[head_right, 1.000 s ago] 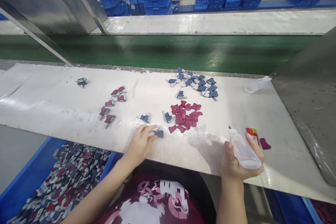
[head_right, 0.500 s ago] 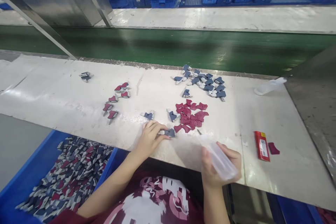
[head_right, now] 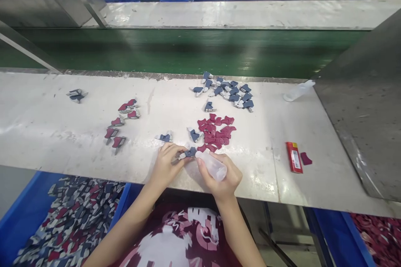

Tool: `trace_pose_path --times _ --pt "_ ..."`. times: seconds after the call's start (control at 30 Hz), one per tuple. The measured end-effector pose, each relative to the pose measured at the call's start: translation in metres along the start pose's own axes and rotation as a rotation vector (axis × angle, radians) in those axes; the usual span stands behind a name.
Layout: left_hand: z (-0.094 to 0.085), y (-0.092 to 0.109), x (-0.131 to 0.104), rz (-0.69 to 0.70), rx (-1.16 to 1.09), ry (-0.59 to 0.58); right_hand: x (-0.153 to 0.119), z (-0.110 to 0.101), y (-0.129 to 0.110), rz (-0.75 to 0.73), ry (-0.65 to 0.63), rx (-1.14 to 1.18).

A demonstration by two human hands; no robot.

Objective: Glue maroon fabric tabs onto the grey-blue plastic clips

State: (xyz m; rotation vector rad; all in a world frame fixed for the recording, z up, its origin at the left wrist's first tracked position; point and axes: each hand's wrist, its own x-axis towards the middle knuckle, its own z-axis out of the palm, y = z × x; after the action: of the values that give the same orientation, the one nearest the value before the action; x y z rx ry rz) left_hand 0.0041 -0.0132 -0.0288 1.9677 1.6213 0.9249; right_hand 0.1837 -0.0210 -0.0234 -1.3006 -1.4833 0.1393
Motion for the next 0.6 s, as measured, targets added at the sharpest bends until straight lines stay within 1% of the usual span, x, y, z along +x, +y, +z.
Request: trace_pose_path --times 0.33,0.6 --pt "-0.0003 0.0022 -0.0009 0.030 0.044 0.009 0.0026 0.0017 -0.0017 -0.009 0.002 -0.026" --pt "-0.0002 0.0009 -0.0001 0.009 0.051 -0.013 0.0024 0.0018 -0.0018 0.000 -0.006 -0.034"
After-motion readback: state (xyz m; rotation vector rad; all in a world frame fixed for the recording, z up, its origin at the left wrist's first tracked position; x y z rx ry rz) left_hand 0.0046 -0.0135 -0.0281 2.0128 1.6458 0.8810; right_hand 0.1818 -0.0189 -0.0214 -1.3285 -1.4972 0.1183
